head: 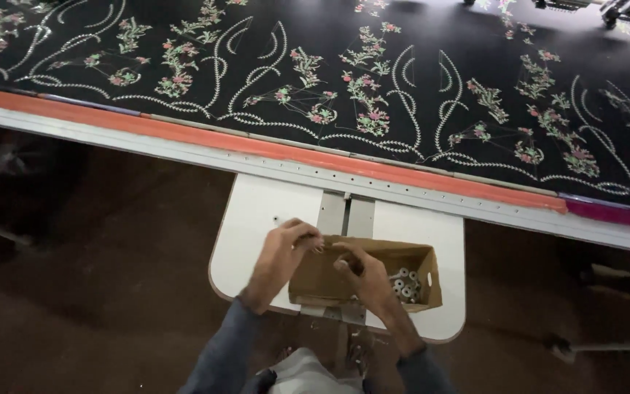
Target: Picking up a box of bobbins, carrying it to an embroidery machine, and sorting through the bobbins.
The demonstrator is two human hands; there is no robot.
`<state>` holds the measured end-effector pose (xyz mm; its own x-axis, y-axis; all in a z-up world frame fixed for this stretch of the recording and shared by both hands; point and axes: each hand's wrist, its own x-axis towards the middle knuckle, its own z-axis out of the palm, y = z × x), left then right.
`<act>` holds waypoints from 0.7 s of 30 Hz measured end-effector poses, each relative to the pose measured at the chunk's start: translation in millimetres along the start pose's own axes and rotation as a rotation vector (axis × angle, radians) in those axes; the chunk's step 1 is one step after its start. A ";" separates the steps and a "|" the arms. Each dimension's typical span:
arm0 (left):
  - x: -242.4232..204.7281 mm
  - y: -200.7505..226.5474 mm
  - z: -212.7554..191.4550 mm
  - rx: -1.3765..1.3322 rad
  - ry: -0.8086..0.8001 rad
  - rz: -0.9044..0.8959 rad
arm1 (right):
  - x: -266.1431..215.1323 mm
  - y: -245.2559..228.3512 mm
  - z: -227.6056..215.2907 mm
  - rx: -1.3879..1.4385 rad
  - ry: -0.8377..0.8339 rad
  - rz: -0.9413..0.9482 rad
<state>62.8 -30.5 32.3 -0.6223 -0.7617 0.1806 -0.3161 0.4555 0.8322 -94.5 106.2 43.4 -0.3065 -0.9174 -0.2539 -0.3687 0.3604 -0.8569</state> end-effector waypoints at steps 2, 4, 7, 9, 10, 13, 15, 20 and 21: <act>4.7 -11.2 19.2 0.061 -0.169 0.009 | -3.8 -8.4 4.2 0.076 0.041 -0.074; 1.2 8.2 18.9 0.011 -0.191 0.034 | -4.7 -10.6 3.9 0.085 0.073 -0.051; 5.4 1.3 34.9 -0.070 -0.189 0.039 | 0.1 3.9 0.2 0.104 0.170 -0.071; 1.8 -3.2 45.9 -0.106 -0.176 0.017 | 0.7 19.1 -2.2 0.112 0.239 -0.105; -0.8 2.0 47.2 -0.173 -0.253 -0.050 | 1.6 24.0 -5.4 0.132 0.251 -0.128; -1.5 -10.0 69.1 -0.342 -0.340 -0.140 | -3.1 27.3 -15.0 0.159 0.286 -0.168; 2.5 -17.8 78.8 -0.441 -0.344 -0.164 | -4.8 21.5 -21.2 0.170 0.307 -0.191; -3.5 24.4 67.0 -0.475 -0.371 -0.109 | -12.6 15.2 -32.4 0.173 0.331 -0.147; -4.3 26.5 66.9 -0.475 -0.369 -0.107 | -11.6 18.4 -31.3 0.172 0.331 -0.149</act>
<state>9.2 15.7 18.5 -0.8387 -0.5431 -0.0397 -0.0894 0.0653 0.9939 -125.2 128.8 44.7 -0.5374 -0.8433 0.0130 -0.2865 0.1680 -0.9432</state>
